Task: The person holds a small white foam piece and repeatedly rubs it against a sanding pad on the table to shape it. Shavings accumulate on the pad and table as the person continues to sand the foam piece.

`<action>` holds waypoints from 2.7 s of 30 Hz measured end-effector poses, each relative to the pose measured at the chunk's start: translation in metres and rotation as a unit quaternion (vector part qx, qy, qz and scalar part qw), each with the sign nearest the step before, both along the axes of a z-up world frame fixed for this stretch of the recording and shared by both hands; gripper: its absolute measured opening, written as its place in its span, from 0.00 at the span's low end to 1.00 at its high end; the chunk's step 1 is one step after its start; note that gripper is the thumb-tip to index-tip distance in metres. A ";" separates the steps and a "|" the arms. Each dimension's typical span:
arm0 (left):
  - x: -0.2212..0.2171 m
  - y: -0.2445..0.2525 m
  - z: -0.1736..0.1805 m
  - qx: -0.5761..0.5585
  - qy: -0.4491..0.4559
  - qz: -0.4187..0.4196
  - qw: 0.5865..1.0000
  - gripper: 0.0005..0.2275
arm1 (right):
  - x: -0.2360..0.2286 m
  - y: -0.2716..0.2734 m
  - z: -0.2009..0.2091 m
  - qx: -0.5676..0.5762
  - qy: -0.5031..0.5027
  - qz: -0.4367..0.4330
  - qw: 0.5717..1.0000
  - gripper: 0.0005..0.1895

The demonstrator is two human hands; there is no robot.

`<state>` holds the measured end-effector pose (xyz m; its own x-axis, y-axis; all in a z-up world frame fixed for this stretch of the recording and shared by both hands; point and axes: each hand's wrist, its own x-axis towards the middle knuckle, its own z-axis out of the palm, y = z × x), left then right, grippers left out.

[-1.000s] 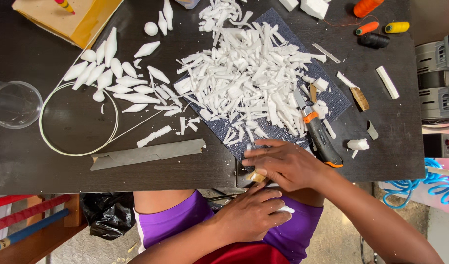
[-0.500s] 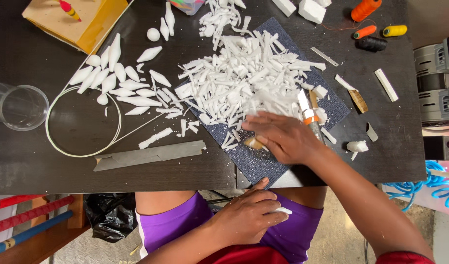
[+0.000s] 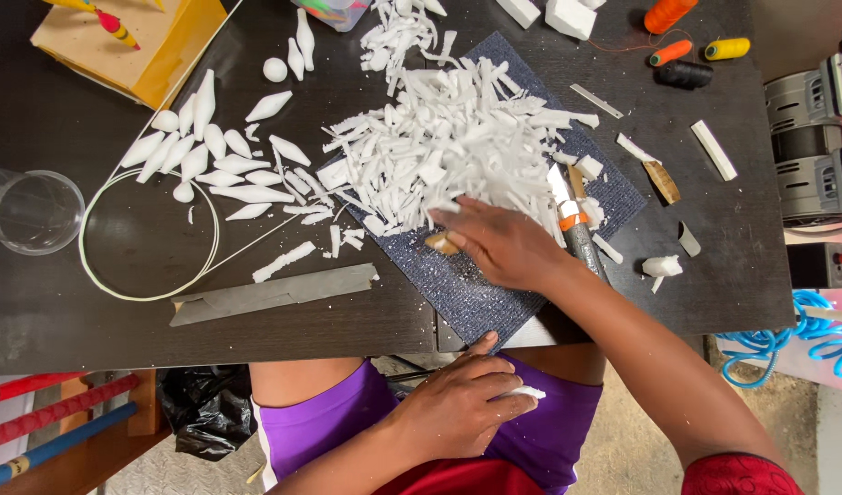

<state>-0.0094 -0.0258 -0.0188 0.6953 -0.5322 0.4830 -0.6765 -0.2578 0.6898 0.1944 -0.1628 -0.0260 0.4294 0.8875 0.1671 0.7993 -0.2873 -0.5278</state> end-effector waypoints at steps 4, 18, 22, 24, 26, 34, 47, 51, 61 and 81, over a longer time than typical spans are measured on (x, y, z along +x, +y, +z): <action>-0.001 0.000 0.000 -0.032 0.005 0.039 0.999 0.11 | -0.013 0.008 0.035 0.148 -0.068 -0.058 0.985 0.10; 0.022 0.027 0.013 -0.242 0.116 0.312 0.911 0.11 | -0.085 -0.023 0.032 0.093 -0.160 -0.119 0.976 0.04; 0.026 0.024 0.000 -0.343 0.199 0.316 0.862 0.13 | -0.087 -0.015 0.019 0.160 -0.204 -0.150 0.954 0.05; 0.026 0.024 0.000 -0.344 0.201 0.321 0.859 0.13 | -0.093 -0.012 0.018 0.164 -0.191 -0.156 0.955 0.05; 0.027 0.024 -0.001 -0.346 0.203 0.326 0.856 0.12 | -0.096 -0.012 0.014 0.168 -0.177 -0.161 0.956 0.04; 0.029 0.024 -0.003 -0.326 0.210 0.326 0.862 0.13 | -0.108 -0.004 0.015 0.155 -0.206 -0.206 0.944 0.04; 0.036 0.005 0.004 -0.138 0.026 0.337 0.931 0.15 | -0.120 -0.013 0.025 0.273 0.139 -0.330 0.893 0.12; 0.040 0.000 0.002 -0.058 -0.064 0.357 0.930 0.15 | -0.124 -0.015 0.012 0.322 0.246 -0.366 0.838 0.12; 0.062 0.041 0.012 0.141 -0.047 0.310 0.939 0.09 | -0.120 -0.031 0.003 0.404 0.355 -0.424 0.729 0.16; 0.069 0.033 -0.013 0.101 0.034 0.287 0.952 0.12 | -0.117 -0.029 -0.012 0.382 0.340 -0.428 0.745 0.18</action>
